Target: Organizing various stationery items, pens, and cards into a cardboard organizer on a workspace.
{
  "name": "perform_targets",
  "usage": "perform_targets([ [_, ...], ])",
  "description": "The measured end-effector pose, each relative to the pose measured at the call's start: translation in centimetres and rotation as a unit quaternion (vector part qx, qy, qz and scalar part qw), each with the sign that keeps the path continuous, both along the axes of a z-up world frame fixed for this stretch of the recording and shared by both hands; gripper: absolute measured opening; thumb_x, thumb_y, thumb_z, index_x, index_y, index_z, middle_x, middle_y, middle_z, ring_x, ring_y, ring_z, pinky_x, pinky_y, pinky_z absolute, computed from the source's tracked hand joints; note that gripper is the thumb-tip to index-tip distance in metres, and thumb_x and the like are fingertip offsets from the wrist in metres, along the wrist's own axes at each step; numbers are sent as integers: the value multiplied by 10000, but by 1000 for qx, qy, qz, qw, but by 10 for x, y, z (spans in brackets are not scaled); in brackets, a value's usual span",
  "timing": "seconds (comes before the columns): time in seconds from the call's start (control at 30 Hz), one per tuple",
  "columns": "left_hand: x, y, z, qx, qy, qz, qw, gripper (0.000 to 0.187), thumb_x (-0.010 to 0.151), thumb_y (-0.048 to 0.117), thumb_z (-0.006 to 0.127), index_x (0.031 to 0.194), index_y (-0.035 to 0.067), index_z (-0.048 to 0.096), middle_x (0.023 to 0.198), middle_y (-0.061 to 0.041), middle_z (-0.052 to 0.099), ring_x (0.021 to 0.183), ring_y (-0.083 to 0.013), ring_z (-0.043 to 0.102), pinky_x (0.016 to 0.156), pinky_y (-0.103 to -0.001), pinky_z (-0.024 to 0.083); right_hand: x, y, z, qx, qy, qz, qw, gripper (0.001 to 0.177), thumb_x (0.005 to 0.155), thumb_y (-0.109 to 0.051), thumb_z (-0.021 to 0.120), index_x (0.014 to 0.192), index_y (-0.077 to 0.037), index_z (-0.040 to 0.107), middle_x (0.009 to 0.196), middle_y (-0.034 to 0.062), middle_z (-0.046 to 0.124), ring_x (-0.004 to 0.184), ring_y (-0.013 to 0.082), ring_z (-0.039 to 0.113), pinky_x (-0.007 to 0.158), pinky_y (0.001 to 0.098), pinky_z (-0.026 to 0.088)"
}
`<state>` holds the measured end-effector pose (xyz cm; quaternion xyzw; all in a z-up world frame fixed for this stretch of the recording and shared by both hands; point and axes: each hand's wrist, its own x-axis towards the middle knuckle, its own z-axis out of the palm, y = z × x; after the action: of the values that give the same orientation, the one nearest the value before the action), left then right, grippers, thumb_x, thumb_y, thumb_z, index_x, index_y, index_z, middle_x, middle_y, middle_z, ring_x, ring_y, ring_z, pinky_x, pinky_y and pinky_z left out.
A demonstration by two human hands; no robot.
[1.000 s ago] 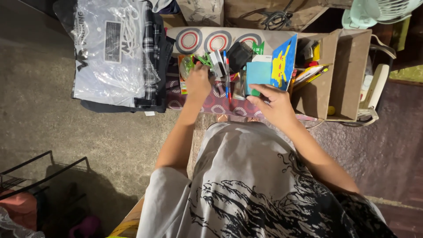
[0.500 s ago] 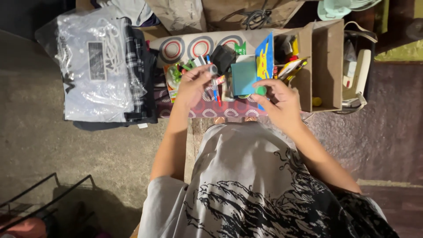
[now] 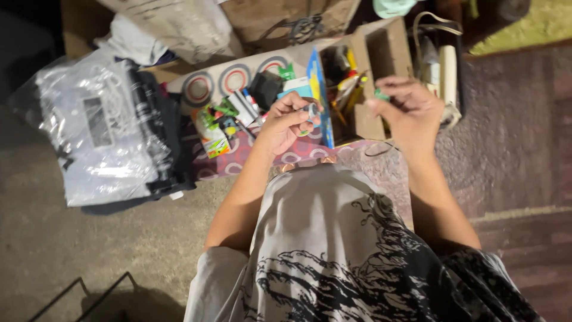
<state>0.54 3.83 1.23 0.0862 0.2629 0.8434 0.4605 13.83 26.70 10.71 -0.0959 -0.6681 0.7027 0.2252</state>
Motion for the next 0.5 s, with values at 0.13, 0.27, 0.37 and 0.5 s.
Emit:
perform_targets([
  [0.13, 0, 19, 1, -1, 45, 9, 999, 84, 989, -23, 668, 980, 23, 598, 1167, -220, 696, 912, -211, 725, 781, -297, 616, 7, 35, -7, 20, 17, -64, 998, 119, 955, 138, 736, 1032, 54, 703, 1148, 133, 673, 902, 174, 739, 737, 290, 629],
  [0.27, -3, 39, 21, 8, 48, 29, 998, 81, 1022, 6, 653, 967, 18, 595, 1158, -227, 686, 905, -210, 700, 785, -318, 594, 16, 54, -17, 57, -36, -93, 993, 70, 1018, 84, 720, 1084, 61, 729, 1067, 125, 703, 814, 164, 714, 710, 279, 604],
  [0.37, -3, 56, 41, 11, 89, 41, 995, 96, 1013, -11, 663, 980, 37, 587, 1148, -199, 683, 897, -195, 682, 791, -316, 576, 16, 49, -4, 201, -66, -99, 972, 160, 948, 80, 762, 1104, 52, 749, 1076, 143, 724, 866, 184, 710, 729, 298, 584],
  [0.5, 0, 85, 68, -80, 194, 71, 975, 229, 945, -31, 669, 1146, 53, 597, 1073, -109, 655, 859, -158, 671, 758, -307, 591, 10, 44, -6, 349, -135, -5, 927, 387, 819, 67, 800, 1194, 0, 730, 1077, 181, 740, 895, 257, 727, 742, 345, 597],
])
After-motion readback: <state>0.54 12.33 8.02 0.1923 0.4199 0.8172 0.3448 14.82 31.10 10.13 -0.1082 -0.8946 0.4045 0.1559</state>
